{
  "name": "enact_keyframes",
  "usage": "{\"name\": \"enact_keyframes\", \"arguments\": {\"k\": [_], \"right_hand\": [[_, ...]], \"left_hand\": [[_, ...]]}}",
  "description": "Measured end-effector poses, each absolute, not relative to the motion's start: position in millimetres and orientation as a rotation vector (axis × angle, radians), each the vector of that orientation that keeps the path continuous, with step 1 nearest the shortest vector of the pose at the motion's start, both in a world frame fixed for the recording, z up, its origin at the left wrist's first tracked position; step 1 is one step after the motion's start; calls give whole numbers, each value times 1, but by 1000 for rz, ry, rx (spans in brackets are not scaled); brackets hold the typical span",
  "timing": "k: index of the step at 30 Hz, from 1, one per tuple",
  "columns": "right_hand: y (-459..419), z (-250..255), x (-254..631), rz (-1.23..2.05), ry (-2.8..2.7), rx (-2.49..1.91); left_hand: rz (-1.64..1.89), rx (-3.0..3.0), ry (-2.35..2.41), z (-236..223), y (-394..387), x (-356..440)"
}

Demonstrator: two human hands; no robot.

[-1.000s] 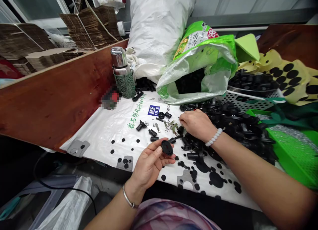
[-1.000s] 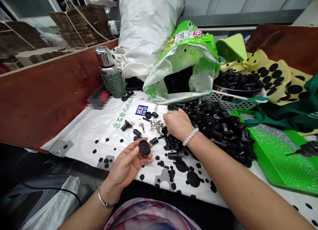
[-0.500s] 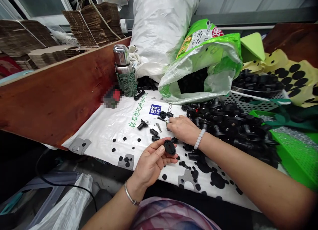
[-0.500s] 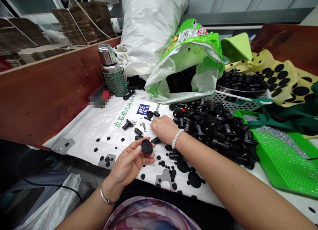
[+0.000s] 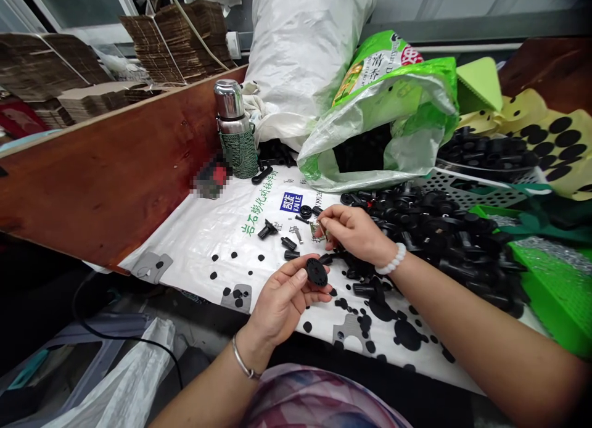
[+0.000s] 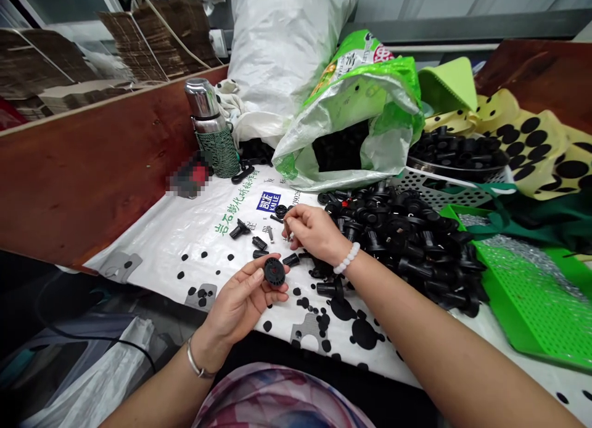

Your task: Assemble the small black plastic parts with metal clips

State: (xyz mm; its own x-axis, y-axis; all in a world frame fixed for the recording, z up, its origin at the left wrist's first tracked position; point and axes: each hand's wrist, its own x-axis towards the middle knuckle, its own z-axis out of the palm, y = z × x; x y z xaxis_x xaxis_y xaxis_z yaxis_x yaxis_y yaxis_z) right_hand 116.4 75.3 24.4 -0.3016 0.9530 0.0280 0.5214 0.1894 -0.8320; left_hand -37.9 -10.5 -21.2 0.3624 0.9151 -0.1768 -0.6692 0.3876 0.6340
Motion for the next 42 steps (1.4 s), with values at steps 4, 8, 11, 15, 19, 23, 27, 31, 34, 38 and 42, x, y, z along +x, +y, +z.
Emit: {"name": "enact_keyframes", "arguments": {"k": [4, 8, 11, 15, 19, 23, 27, 31, 34, 38, 42], "right_hand": [[73, 23, 116, 1385, -1512, -1314], [71, 17, 116, 1643, -1250, -1263], [69, 17, 114, 1735, -1149, -1216], [65, 20, 111, 1712, -1126, -1186], [57, 25, 112, 1547, -1160, -1204], [45, 30, 115, 1201, -1424, -1241], [33, 33, 116, 884, -1609, -1248], [26, 32, 119, 884, -1592, -1241], [25, 28, 124, 816, -1689, -1257], [23, 23, 124, 615, -2156, -1325], [16, 23, 118, 445, -2569, -1280]], "left_hand": [[1104, 492, 583, -21, -10, -36], [1117, 482, 607, -21, -9, -33], [1119, 484, 615, -21, -8, -33], [1118, 491, 605, -21, -9, -34], [1117, 493, 597, -21, -9, -35], [1107, 506, 589, -21, -9, -36], [1098, 512, 587, -21, -10, -36], [1097, 516, 575, -21, -11, -36], [1106, 502, 541, -23, -12, -38], [1166, 454, 478, -25, -12, -42], [1214, 391, 436, -26, -11, -45]]}}
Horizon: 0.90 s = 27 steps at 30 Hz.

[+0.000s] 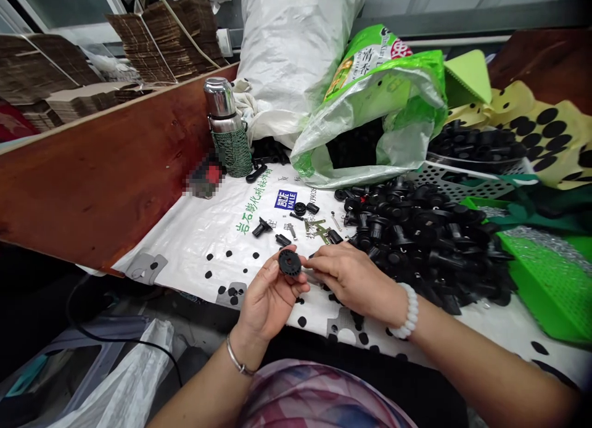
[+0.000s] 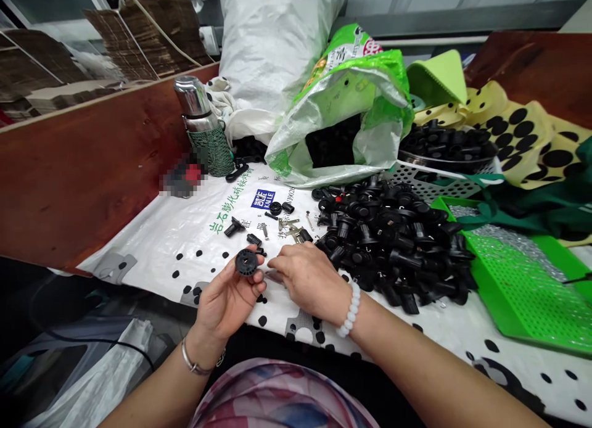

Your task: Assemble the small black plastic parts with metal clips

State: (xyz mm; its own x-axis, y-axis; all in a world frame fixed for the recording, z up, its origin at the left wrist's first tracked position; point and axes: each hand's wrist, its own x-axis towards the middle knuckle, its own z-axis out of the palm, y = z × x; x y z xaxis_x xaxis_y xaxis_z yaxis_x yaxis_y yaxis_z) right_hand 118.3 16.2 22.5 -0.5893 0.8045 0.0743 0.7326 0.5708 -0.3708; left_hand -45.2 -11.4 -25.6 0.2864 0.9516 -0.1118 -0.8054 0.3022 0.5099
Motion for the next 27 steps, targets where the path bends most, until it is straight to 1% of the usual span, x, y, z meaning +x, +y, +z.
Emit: {"name": "enact_keyframes", "arguments": {"k": [7, 13, 18, 22, 27], "right_hand": [[7, 11, 123, 61, -2467, -1239], [-7, -10, 110, -316, -2601, -1242], [-9, -16, 106, -350, -2572, -1230], [-9, -17, 110, -310, -2523, -1192], [-5, -1, 125, -248, -2286, -1134]], "left_hand": [[1227, 320, 416, -26, -11, -47], [1225, 329, 388, -27, -10, -46], [1213, 338, 400, -28, -11, -46], [1224, 354, 404, -29, -12, -46], [1211, 387, 390, -31, -13, -46]]}}
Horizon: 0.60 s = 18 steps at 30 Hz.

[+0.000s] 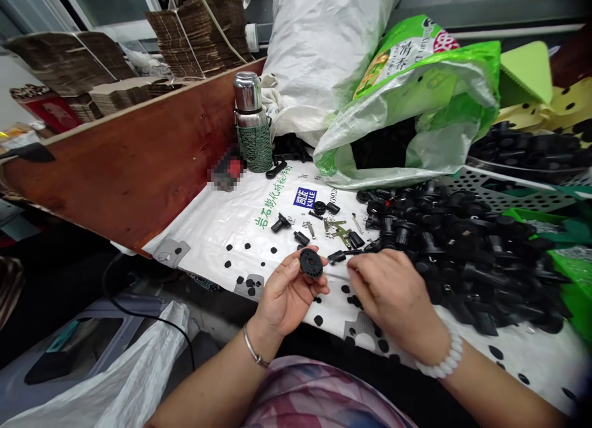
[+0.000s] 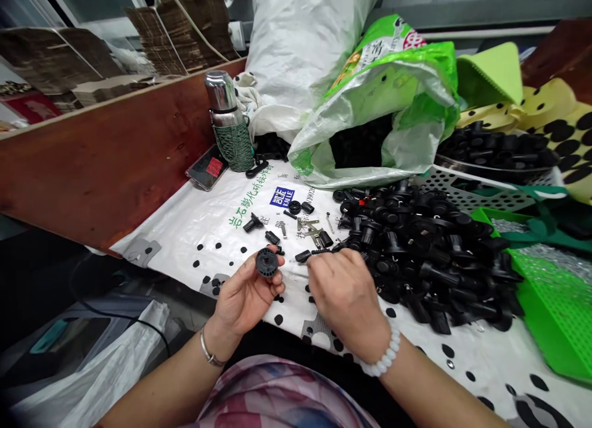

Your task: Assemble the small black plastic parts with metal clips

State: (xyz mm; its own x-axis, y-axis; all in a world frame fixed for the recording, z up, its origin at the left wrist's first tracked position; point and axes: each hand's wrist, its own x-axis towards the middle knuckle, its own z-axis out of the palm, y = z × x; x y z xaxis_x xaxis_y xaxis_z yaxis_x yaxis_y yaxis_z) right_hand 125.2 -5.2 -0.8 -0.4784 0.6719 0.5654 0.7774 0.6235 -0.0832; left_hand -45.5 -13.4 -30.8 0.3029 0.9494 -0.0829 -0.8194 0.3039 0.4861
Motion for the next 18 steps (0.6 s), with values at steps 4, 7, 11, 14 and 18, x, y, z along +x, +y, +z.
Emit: {"name": "enact_keyframes", "arguments": {"k": [4, 7, 11, 14, 18], "right_hand": [[-6, 22, 131, -79, -2165, -1078], [-12, 32, 127, 42, -2169, -1027], [-18, 34, 122, 101, -2164, -1029], [-20, 33, 122, 106, -2170, -1050], [-22, 36, 124, 98, -2193, -1065]], "left_hand": [[1214, 460, 415, -32, -15, -44], [1210, 508, 435, -31, -17, -42], [1212, 569, 464, -29, -19, -40], [1232, 617, 486, -30, -20, -39], [1269, 747, 529, -34, -22, -36]]}}
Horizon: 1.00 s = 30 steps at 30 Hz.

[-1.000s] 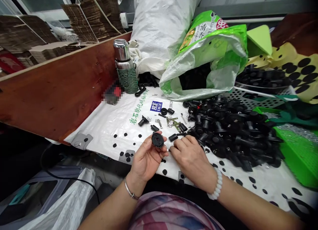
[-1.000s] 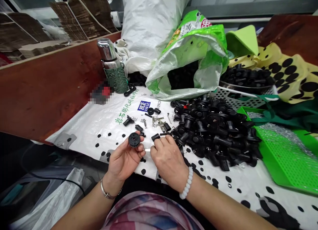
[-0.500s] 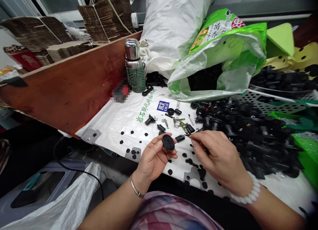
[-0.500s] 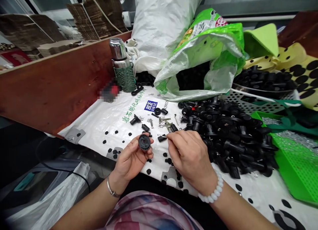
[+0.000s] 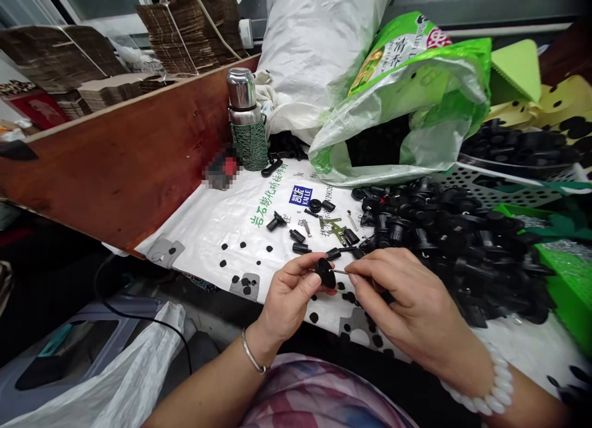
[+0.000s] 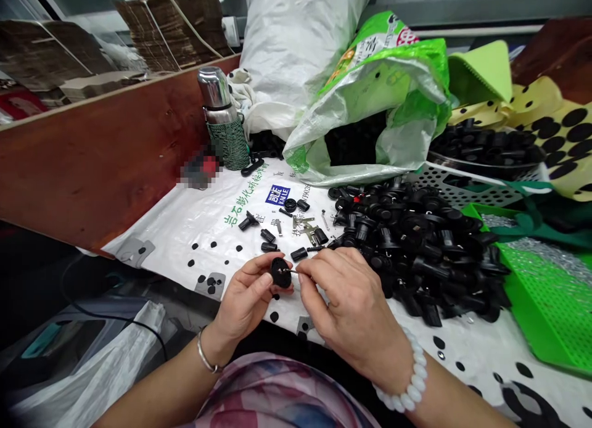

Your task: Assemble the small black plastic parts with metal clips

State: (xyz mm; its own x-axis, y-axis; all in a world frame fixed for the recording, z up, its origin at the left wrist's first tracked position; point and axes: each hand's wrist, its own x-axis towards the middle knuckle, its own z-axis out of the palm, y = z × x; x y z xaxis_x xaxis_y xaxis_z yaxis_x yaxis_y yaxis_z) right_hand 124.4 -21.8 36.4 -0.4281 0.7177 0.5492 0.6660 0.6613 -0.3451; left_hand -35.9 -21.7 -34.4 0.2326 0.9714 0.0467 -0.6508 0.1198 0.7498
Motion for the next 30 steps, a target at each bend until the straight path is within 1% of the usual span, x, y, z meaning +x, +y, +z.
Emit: {"name": "enact_keyframes", "arguments": {"k": [6, 14, 23, 30], "right_hand": [[-26, 38, 125, 44, -2194, -1064], [-32, 38, 124, -27, -2203, -1065], [-38, 36, 125, -116, -2230, -990], [-35, 36, 134, 6, -2153, -984]], "left_hand": [[1296, 912, 592, -40, -25, -32], [1299, 1054, 757, -32, -30, -28], [1311, 1179, 812, -32, -32, -26], [1275, 1049, 733, -33, -28, -28]]}}
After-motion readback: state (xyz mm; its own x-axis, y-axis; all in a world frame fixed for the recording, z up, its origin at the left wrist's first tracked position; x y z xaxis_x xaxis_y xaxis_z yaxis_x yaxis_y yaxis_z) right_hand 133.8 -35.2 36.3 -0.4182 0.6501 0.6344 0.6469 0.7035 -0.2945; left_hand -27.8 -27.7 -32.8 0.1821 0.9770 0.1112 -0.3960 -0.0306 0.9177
